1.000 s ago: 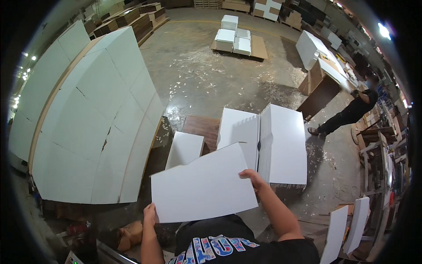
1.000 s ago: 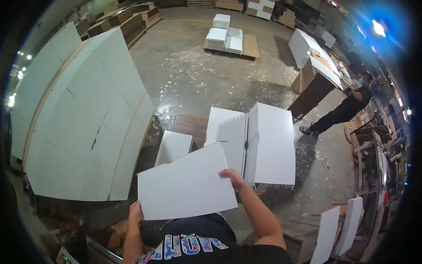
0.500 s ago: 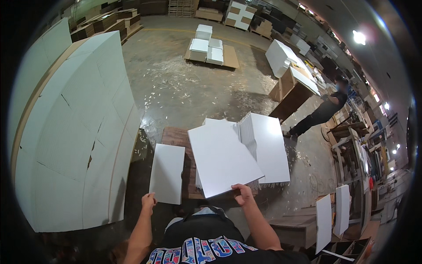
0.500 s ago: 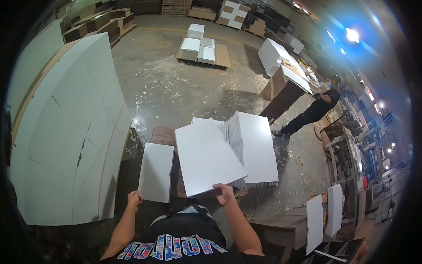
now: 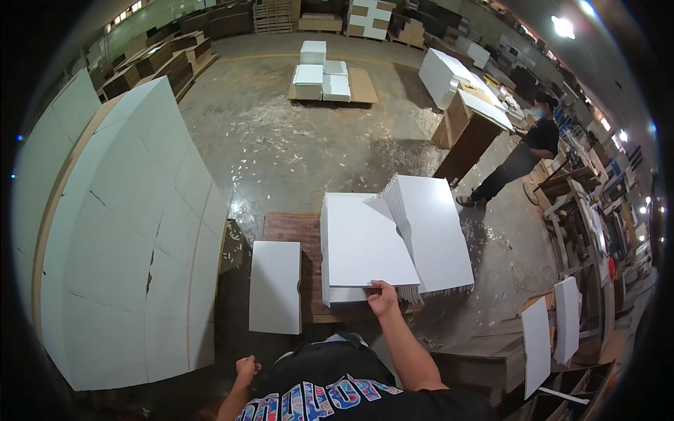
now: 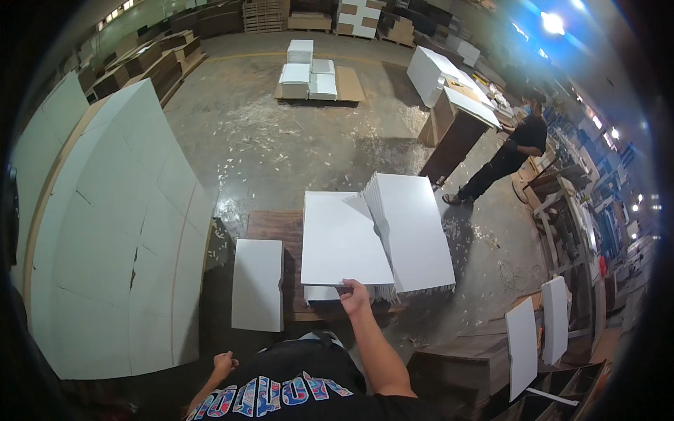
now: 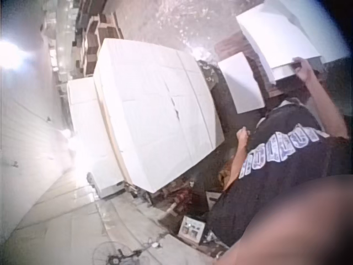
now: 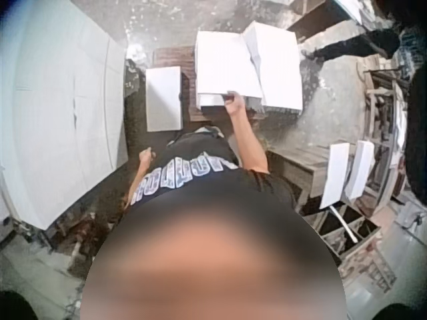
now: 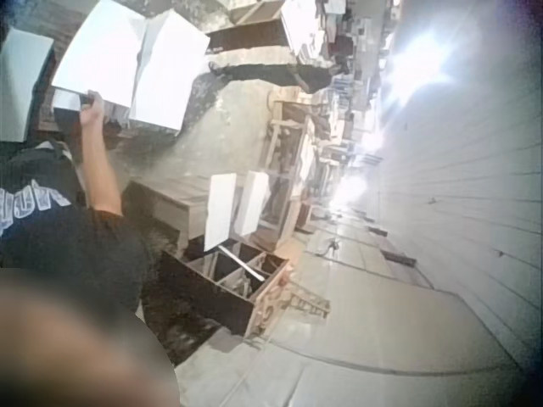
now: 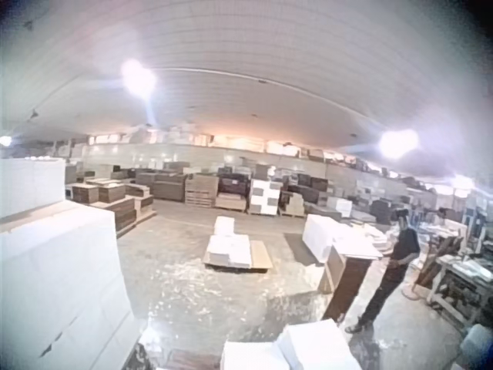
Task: The person repeatedly picks up white rectangular panels, places them on a panel-cutting machine, and pushes them through to trim the edges. After each cut, the person stacks the finished panels on a nearby pile.
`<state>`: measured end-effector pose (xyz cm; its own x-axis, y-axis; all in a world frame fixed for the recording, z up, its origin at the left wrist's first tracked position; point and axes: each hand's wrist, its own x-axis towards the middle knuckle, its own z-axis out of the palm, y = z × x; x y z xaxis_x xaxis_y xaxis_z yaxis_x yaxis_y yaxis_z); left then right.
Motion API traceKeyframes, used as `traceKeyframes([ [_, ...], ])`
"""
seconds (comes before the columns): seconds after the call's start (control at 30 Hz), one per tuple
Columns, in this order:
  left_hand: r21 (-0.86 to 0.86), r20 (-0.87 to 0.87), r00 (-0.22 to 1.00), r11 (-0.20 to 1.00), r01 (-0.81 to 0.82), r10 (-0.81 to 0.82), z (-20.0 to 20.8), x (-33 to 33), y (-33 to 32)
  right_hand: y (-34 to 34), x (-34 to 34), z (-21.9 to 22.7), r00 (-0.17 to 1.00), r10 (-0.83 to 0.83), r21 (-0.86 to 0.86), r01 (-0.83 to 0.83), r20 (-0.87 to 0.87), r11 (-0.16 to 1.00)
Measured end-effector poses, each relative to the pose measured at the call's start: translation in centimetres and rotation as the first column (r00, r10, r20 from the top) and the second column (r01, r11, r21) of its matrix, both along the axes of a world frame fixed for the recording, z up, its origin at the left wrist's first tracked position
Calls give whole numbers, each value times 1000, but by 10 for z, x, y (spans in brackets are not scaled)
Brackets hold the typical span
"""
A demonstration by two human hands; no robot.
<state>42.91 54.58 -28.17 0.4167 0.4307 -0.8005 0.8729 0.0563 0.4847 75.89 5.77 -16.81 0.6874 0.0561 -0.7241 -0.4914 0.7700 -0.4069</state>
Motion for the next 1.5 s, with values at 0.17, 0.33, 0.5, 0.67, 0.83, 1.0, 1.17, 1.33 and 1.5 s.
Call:
traceKeyframes([
  [0.17,4,19,985,985,-172,172,11,25,-27,-17,12,-30,999,-27,94,30,-25,995],
  [0.33,72,131,990,995,-67,57,22,67,-56,-36,4,-74,993,17,170,3,-119,986],
  [0.5,63,169,986,998,-14,3,23,79,-88,-34,-13,-122,986,-76,134,95,-146,986],
  [0.67,104,144,984,990,93,-107,33,65,-109,-27,-35,-161,973,-98,-2,100,-211,995],
  [0.83,127,90,991,988,83,-95,41,38,-116,-29,-52,-190,946,-82,-55,69,-314,996],
  [1.0,106,103,993,993,51,-62,27,11,-112,-24,-48,-227,902,64,-57,-97,-426,994],
  [1.17,171,92,989,980,100,-117,27,-6,-122,1,-35,-274,878,77,-160,-171,-472,972],
  [1.33,220,45,978,957,188,-203,51,-14,-142,19,-31,-294,810,-266,-188,195,-523,963],
  [1.5,117,75,970,968,221,-231,45,-23,-134,8,-32,-288,808,-308,-179,252,-502,951],
])
